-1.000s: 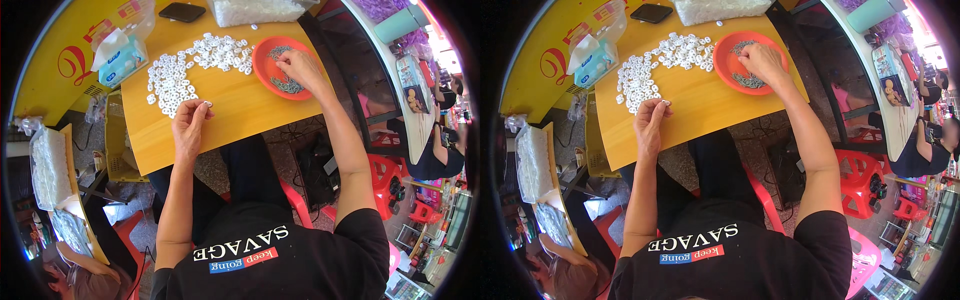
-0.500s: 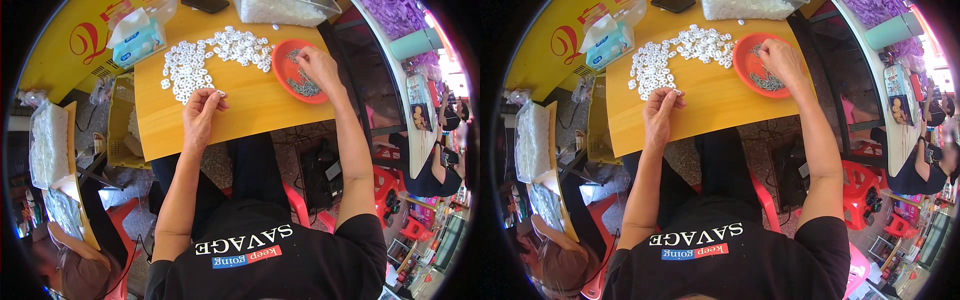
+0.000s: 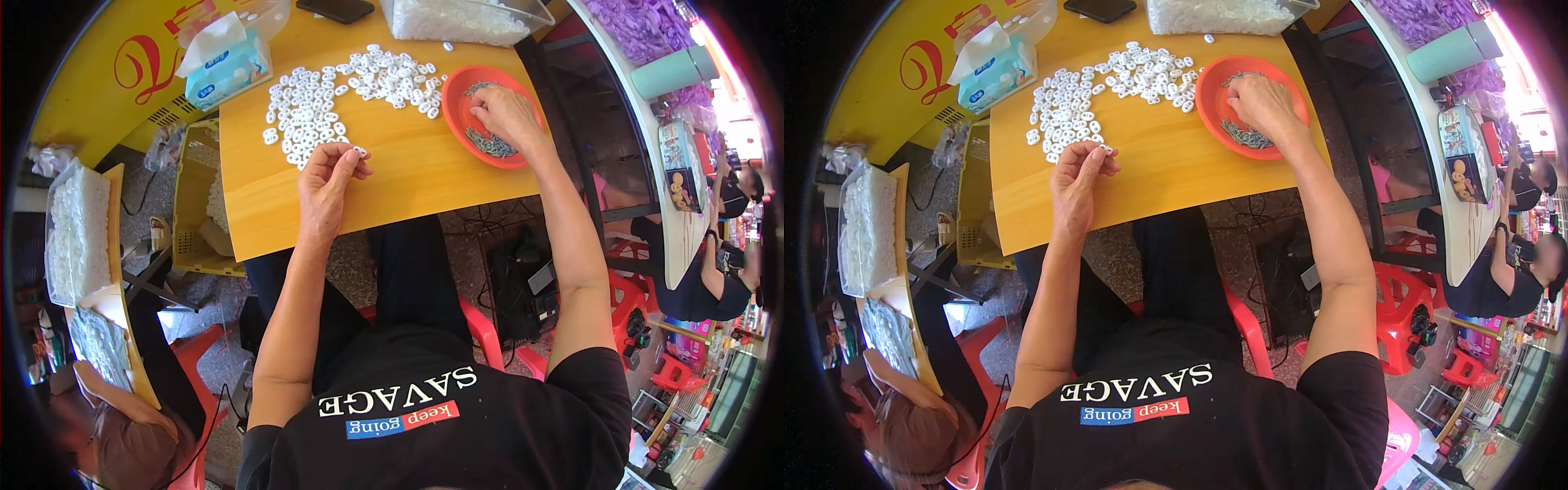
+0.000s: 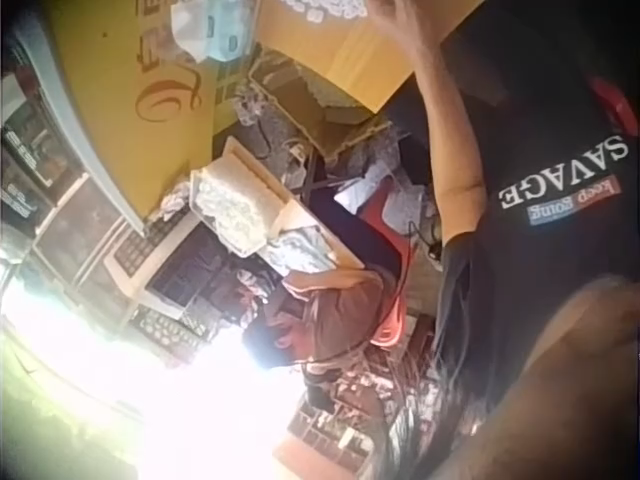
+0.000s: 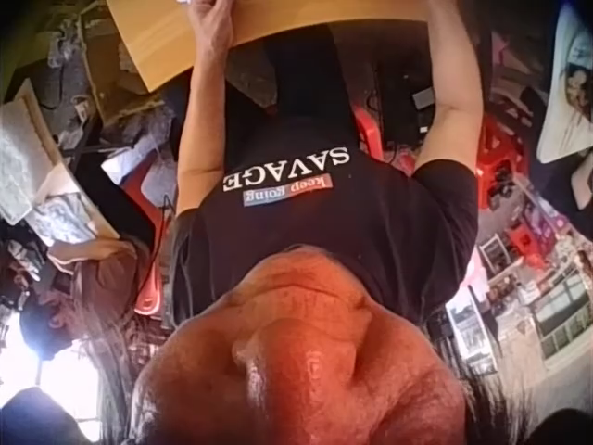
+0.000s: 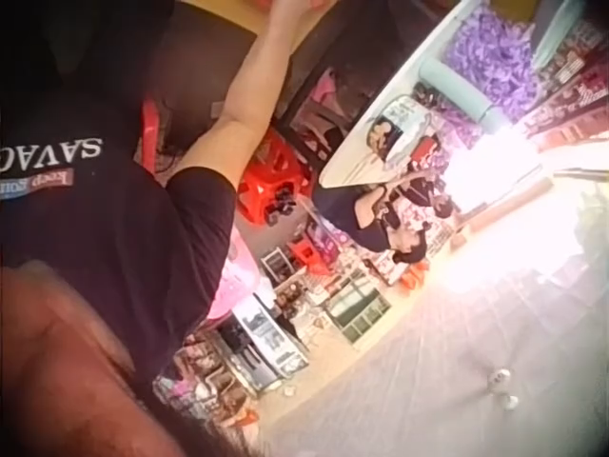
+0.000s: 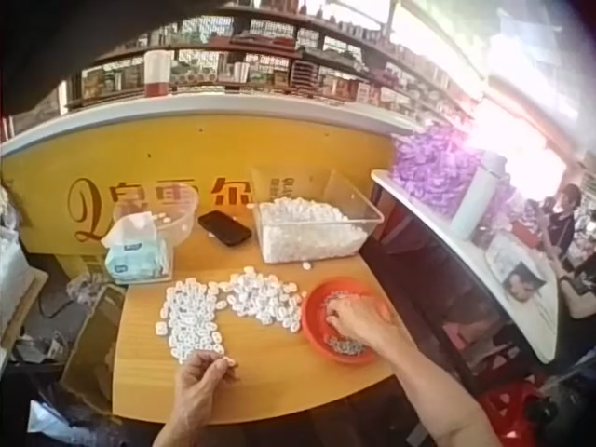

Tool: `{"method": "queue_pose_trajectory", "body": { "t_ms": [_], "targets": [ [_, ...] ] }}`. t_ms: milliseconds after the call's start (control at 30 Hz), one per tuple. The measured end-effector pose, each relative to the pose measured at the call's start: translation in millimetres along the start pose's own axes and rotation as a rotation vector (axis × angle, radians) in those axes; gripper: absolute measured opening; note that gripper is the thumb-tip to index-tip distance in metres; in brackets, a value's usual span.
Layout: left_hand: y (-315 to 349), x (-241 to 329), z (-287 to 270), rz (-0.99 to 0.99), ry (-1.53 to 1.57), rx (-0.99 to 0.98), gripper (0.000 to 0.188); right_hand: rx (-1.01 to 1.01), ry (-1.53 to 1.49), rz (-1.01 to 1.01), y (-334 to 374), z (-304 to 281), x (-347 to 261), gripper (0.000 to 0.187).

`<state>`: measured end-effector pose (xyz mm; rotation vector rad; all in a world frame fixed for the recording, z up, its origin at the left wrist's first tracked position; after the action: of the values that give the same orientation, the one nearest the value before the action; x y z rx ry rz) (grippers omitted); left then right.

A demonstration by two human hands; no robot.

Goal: The person is manually inserting small metal pins into white circular plastic components at a workbench.

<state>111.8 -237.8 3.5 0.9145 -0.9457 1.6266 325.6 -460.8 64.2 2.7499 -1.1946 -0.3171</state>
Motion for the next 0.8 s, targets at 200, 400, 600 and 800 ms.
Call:
{"method": "queue_pose_trajectory", "body": {
  "t_ms": [200,400,600,800],
  "targets": [
    [0,3,2,-0.012,0.061,0.02,0.013,0.087,0.002,-0.054,0,-1,-1,0.013],
    [0,1,-4,-0.002,0.106,0.018,0.013,0.257,-0.563,-0.115,10,-11,-38,0.018],
    [1,2,-3,0.004,0.107,0.025,0.014,0.036,-1.228,-0.335,25,14,-125,0.02],
    [2,4,-4,-0.015,0.087,0.008,0.016,-0.027,-1.315,-0.304,17,45,-151,0.02]
  ]
}}
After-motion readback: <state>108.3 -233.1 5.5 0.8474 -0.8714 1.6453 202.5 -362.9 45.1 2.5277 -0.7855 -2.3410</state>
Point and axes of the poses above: each hand's wrist, its own y-axis away from the middle knuckle, its own z-axis out of the palm, x = y × z, the point moved 1 cm from there along -y, towards the middle knuckle, and after that the axes turned 14 degrees about -x, right-handed, at the moved point
